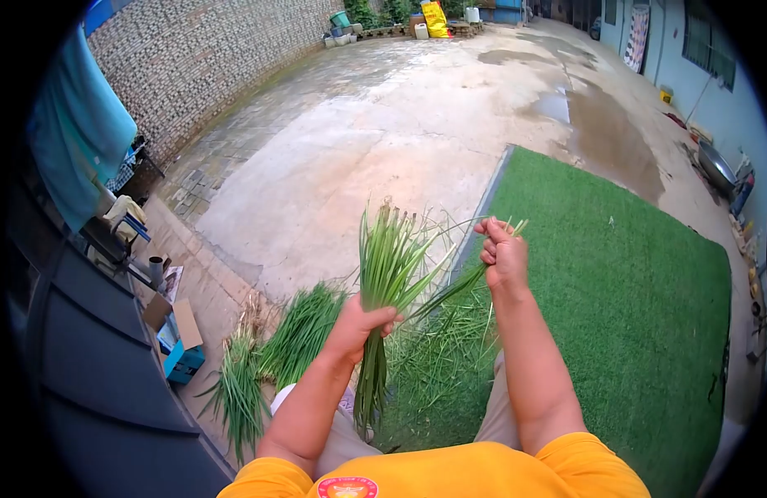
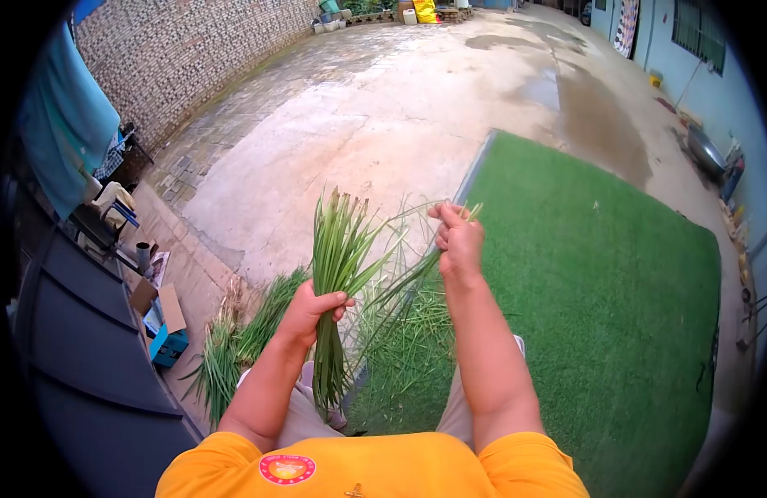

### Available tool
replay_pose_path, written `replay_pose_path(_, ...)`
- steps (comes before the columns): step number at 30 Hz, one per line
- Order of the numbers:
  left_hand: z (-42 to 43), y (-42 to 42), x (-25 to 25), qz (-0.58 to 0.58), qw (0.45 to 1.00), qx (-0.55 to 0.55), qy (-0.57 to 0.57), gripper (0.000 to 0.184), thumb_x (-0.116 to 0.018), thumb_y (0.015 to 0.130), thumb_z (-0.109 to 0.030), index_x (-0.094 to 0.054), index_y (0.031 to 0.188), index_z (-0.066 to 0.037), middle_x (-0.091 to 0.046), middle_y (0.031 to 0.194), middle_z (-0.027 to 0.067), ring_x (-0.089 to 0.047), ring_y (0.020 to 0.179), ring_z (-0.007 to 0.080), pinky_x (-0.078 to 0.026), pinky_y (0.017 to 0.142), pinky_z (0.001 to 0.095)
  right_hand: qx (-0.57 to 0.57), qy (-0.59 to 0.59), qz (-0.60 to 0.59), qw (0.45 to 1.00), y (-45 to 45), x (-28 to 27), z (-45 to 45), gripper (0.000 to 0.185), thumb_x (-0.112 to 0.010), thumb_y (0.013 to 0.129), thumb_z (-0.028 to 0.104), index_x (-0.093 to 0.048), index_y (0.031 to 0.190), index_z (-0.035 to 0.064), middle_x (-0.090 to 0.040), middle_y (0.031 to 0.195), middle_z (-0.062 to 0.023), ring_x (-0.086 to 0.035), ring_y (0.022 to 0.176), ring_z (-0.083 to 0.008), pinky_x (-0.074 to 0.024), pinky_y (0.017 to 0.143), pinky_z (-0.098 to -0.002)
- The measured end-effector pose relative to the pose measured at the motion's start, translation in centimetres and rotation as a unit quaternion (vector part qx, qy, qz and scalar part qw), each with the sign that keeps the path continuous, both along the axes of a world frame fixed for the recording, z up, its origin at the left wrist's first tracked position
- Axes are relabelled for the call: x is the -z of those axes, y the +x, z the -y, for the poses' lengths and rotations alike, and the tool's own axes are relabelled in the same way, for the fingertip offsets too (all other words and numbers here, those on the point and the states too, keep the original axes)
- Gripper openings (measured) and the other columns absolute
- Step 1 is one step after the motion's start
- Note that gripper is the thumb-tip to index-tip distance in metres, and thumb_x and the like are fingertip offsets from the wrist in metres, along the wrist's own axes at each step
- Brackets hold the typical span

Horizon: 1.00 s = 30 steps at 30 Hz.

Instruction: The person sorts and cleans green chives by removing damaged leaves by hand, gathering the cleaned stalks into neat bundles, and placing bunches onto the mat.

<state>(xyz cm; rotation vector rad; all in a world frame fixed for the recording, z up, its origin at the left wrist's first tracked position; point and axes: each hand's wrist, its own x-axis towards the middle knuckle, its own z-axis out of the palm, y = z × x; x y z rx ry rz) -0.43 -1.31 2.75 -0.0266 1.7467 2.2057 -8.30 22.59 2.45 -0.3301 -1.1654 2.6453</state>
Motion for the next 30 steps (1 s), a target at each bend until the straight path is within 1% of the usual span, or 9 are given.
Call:
replay_pose_path(8,3.8,-2.1,0.9,0.036,0.98,-0.145,0.136,0.021,-0.062,0.075,-0.003,-0.053,0.093,0.001,-0.061,0.078,0.0116,-0.056,0.057,0.0105,-0.047,0.049,0.0198,0.045,0.219,-0.013,0.975,1.0,-1.8,-3.4,0.018,-0.053,0.087,0.018,-0.055,0.073,0.0066,-0.059,0.068,-0.0035,-0.03,0.042,-0.0011,-0.0228,0.036,-0.0168)
replay_pose_path(11,3.4,-2.3,1.0,0.032,0.979,-0.133,0.15,0.02,-0.061,0.075,-0.002,-0.053,0.093,0.002,-0.061,0.078,0.0116,-0.056,0.057,0.0106,-0.048,0.05,0.0189,-0.154,0.411,0.02,0.898,1.6,-2.0,-2.4,0.025,-0.054,0.086,0.026,-0.059,0.072,0.0066,-0.061,0.066,-0.0029,-0.037,0.044,-0.0025,-0.027,0.039,-0.0186)
replay_pose_path(12,3.0,-2.2,0.8,0.028,0.981,-0.121,0.149,0.021,-0.061,0.075,-0.002,-0.052,0.094,0.002,-0.061,0.078,0.0117,-0.057,0.058,0.0106,-0.048,0.051,0.0184,-0.151,0.411,0.025,0.899,1.8,-1.9,-2.0,0.025,-0.054,0.086,0.026,-0.059,0.072,0.0066,-0.061,0.066,-0.0029,-0.037,0.044,-0.0025,-0.027,0.039,-0.0186)
replay_pose_path(14,2.1,-2.1,0.6,0.03,0.983,-0.103,0.149,0.022,-0.061,0.075,-0.002,-0.052,0.094,0.002,-0.061,0.078,0.0118,-0.057,0.058,0.0105,-0.048,0.051,0.0178,-0.286,0.55,0.067,0.781,2.0,-1.3,-0.9,0.025,-0.059,0.083,0.03,-0.062,0.08,0.0054,-0.063,0.07,-0.0027,-0.041,0.049,-0.0032,-0.0317,0.044,-0.0178)
replay_pose_path(15,1.7,-2.0,0.6,0.023,0.986,-0.087,0.141,0.022,-0.061,0.075,-0.003,-0.052,0.095,0.001,-0.061,0.078,0.0118,-0.057,0.058,0.0108,-0.049,0.051,0.0186,-0.283,0.55,0.074,0.782,2.1,-0.8,-0.3,0.025,-0.059,0.083,0.03,-0.062,0.08,0.0054,-0.063,0.07,-0.0027,-0.041,0.049,-0.0032,-0.0317,0.044,-0.0178)
replay_pose_path(17,0.8,-1.7,0.5,0.019,0.988,-0.065,0.137,0.023,-0.062,0.075,-0.003,-0.051,0.095,0.001,-0.061,0.078,0.0117,-0.057,0.059,0.0112,-0.049,0.052,0.0194,-0.191,0.468,-0.028,0.862,2.3,-0.2,0.8,0.027,-0.064,0.079,0.03,-0.063,0.088,0.0049,-0.064,0.072,-0.0018,-0.043,0.053,-0.0042,-0.0344,0.048,-0.018)
replay_pose_path(18,0.2,-1.4,0.3,0.016,0.992,-0.052,0.112,0.024,-0.062,0.075,-0.004,-0.051,0.096,0.001,-0.06,0.078,0.0116,-0.057,0.059,0.0116,-0.049,0.052,0.0204,-0.187,0.472,-0.022,0.861,2.7,-0.8,1.2,0.027,-0.064,0.079,0.03,-0.063,0.088,0.0049,-0.064,0.072,-0.0018,-0.043,0.053,-0.0042,-0.0344,0.048,-0.018)
replay_pose_path(21,-0.8,-1.1,0.3,0.014,0.998,-0.013,0.062,0.027,-0.063,0.074,-0.006,-0.051,0.098,0.0,-0.06,0.079,0.0114,-0.058,0.061,0.0129,-0.049,0.053,0.0222,-0.186,0.283,-0.004,0.941,3.8,-2.1,2.4,0.024,-0.067,0.077,0.024,-0.06,0.089,0.0048,-0.063,0.072,-0.0018,-0.041,0.052,-0.0032,-0.0309,0.044,-0.0178)
replay_pose_path(30,-1.1,-0.9,0.0,0.009,0.996,-0.057,0.075,0.024,-0.062,0.077,-0.006,-0.051,0.097,0.001,-0.061,0.08,0.0116,-0.06,0.064,0.0157,-0.051,0.059,0.0261,-0.242,0.207,0.017,0.948,3.3,-1.8,1.3,0.008,-0.062,0.08,0.012,-0.056,0.078,0.0065,-0.06,0.067,-0.0021,-0.033,0.044,-0.0017,-0.0244,0.04,-0.0174)
